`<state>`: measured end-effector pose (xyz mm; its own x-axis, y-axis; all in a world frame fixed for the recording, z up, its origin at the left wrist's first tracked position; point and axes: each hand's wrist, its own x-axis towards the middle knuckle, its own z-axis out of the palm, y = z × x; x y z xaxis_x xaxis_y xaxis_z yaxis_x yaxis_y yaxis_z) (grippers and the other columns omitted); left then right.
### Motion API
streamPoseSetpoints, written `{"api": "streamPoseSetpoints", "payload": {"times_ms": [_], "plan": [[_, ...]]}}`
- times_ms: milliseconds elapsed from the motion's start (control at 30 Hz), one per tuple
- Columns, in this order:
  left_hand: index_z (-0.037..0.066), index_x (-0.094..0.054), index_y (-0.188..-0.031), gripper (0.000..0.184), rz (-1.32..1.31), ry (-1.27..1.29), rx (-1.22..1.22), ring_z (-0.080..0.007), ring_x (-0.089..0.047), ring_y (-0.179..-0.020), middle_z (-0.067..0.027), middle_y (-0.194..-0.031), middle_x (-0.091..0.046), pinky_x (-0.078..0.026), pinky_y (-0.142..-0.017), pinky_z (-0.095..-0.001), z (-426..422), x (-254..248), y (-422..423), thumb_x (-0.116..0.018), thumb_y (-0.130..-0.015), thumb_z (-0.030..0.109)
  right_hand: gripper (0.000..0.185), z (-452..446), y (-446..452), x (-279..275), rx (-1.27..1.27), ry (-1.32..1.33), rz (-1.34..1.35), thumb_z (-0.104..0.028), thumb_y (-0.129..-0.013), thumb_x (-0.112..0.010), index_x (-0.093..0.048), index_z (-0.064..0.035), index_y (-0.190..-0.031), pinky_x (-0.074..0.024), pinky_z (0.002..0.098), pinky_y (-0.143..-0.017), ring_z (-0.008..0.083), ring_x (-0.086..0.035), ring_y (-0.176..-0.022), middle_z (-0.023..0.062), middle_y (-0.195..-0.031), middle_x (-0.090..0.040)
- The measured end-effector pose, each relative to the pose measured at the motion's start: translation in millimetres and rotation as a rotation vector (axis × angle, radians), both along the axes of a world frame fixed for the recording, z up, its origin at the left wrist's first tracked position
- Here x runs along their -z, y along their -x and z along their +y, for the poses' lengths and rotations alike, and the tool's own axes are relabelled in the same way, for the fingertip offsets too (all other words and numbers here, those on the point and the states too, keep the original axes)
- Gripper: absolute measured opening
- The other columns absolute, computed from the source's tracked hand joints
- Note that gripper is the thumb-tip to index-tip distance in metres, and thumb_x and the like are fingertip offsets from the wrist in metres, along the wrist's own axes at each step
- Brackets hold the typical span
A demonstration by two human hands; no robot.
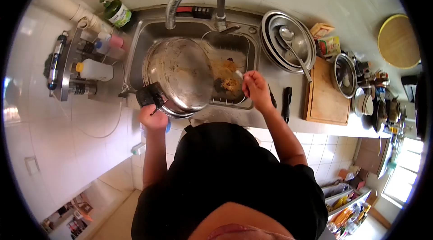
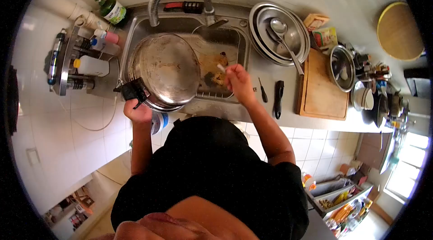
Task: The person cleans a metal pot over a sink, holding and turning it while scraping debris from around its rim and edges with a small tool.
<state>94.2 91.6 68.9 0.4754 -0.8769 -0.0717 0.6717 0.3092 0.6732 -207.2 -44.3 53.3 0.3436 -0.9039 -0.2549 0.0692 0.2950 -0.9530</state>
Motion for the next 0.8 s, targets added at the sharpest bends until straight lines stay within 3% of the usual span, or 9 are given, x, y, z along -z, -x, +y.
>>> {"api": "streamPoseSetpoints", "payload": {"times_ms": [100,333,367,467,600,800], "plan": [[-0.002,-0.054,-0.113,0.053,0.152,0.091,0.014,-0.0287,-0.059,-0.098,-0.0138,-0.107,-0.062,-0.046,-0.091,-0.0389,2,-12,20,-0.050,-0.063,0.014,0.012,16,-7,-2,-0.078,0.061,0.044,-0.010,-0.095,-0.046,-0.050,-0.0020,-0.102,-0.0364,0.0199,-0.055,0.0052,-0.043,-0.060,-0.0007,-0.068,-0.051],[0.002,-0.055,-0.112,0.051,0.336,0.022,-0.110,-0.0308,-0.053,-0.108,-0.0132,-0.113,-0.058,-0.041,-0.096,-0.0456,27,18,54,-0.051,-0.065,0.023,0.010,26,25,13,-0.124,0.071,-0.020,-0.008,-0.094,-0.047,-0.050,-0.0034,-0.102,-0.0441,0.0235,-0.069,0.0096,-0.056,-0.076,0.0067,-0.092,-0.064],[0.002,-0.055,-0.113,0.051,0.214,0.102,-0.072,-0.0308,-0.053,-0.109,-0.0125,-0.113,-0.058,-0.040,-0.097,-0.0456,29,18,61,-0.051,-0.069,0.027,0.009,23,34,22,-0.041,0.055,-0.096,-0.008,-0.094,-0.047,-0.050,-0.0046,-0.101,-0.0440,0.0248,-0.072,0.0108,-0.057,-0.080,0.0077,-0.094,-0.064],[0.002,-0.054,-0.114,0.051,0.350,0.063,0.003,-0.0307,-0.053,-0.109,-0.0125,-0.113,-0.058,-0.040,-0.098,-0.0453,46,39,67,-0.053,-0.072,0.030,0.004,27,60,36,0.150,-0.009,-0.227,-0.011,-0.094,-0.048,-0.050,-0.0103,-0.096,-0.0407,0.0299,-0.087,0.0156,-0.058,-0.097,0.0090,-0.104,-0.064],[0.001,-0.054,-0.115,0.052,0.438,0.080,0.097,-0.0310,-0.054,-0.107,-0.0141,-0.113,-0.059,-0.041,-0.097,-0.0450,41,57,77,-0.056,-0.071,0.027,0.005,32,79,71,0.243,-0.100,-0.285,-0.017,-0.096,-0.047,-0.049,-0.0151,-0.092,-0.0386,0.0360,-0.089,0.0205,-0.054,-0.111,0.0078,-0.117,-0.059],[-0.002,-0.055,-0.111,0.050,0.529,-0.018,0.313,-0.0315,-0.058,-0.099,-0.0161,-0.108,-0.061,-0.045,-0.092,-0.0442,29,63,89,-0.059,-0.067,0.021,0.004,69,79,70,0.439,-0.264,-0.352,-0.019,-0.096,-0.045,-0.047,-0.0176,-0.092,-0.0368,0.0478,-0.090,0.0231,-0.051,-0.112,0.0079,-0.124,-0.054]]}}
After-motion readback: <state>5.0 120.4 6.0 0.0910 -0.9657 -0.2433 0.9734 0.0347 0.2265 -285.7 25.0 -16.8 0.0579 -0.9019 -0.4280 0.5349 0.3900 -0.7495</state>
